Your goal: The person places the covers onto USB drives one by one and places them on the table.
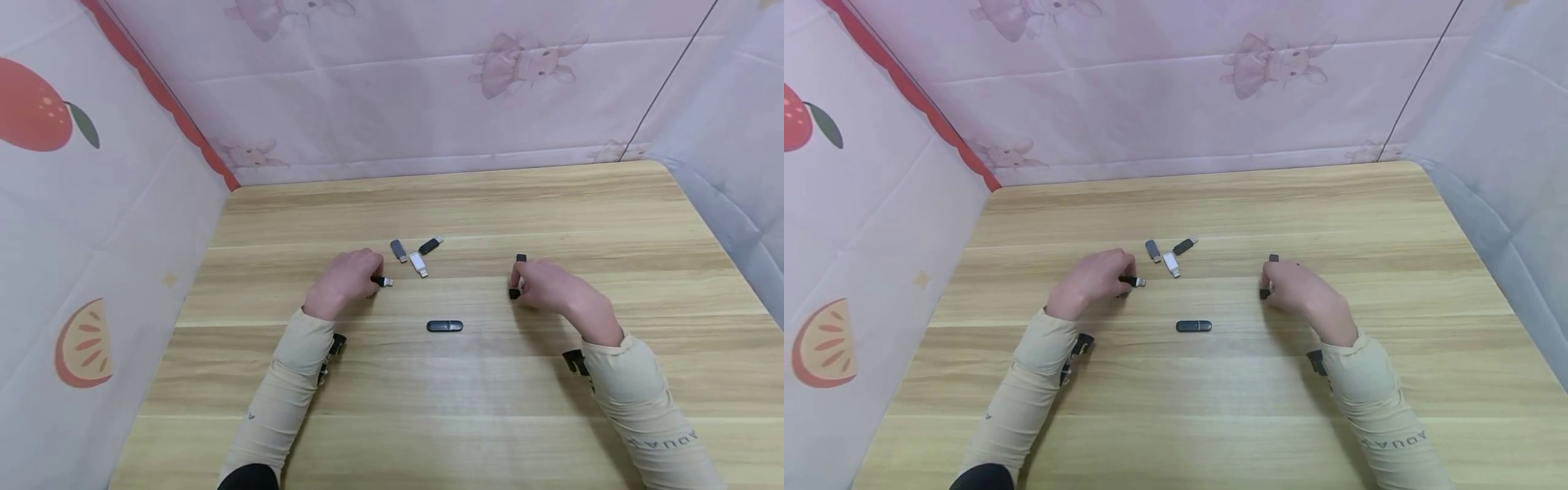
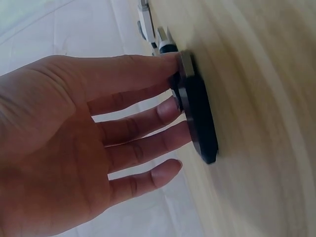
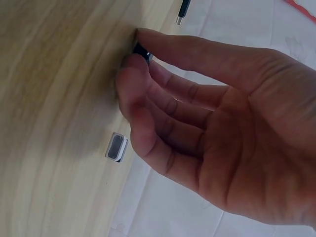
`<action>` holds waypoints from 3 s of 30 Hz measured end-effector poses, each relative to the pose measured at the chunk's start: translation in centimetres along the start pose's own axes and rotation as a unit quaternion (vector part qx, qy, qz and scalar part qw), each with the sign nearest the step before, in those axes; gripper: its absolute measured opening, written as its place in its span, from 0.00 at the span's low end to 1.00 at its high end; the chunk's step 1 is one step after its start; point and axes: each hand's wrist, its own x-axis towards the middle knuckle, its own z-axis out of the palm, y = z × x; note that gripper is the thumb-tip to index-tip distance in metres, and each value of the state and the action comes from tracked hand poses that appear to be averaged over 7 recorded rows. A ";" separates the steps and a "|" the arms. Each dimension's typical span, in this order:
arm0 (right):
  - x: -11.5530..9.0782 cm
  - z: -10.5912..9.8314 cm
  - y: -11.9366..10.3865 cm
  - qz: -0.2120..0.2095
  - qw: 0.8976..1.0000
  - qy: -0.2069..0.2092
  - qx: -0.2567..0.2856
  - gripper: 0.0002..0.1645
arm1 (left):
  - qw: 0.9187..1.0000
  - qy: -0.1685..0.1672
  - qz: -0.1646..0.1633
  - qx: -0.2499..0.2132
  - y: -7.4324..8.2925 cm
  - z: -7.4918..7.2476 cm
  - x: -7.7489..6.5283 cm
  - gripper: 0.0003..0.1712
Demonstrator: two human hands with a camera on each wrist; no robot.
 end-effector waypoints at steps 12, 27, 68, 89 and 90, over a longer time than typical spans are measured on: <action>0.0 0.0 -0.1 -0.005 1.000 -0.006 0.010 0.15 | 1.000 0.002 0.019 -0.018 0.1 0.4 0.0 0.05; -0.2 -0.6 -0.7 -0.029 0.999 0.037 0.014 0.15 | 0.995 0.024 0.056 -0.076 0.2 0.3 0.6 0.06; 1.0 0.7 -2.4 -0.075 0.994 0.055 0.060 0.07 | 0.985 0.006 0.149 -0.090 2.3 1.5 1.4 0.05; 1.6 1.5 -3.0 -0.105 0.991 0.050 0.073 0.06 | 0.980 -0.012 0.165 -0.108 3.3 1.3 0.7 0.09; 1.6 1.5 -3.1 -0.107 0.990 0.049 0.075 0.06 | 0.980 -0.012 0.167 -0.110 3.3 1.3 0.7 0.09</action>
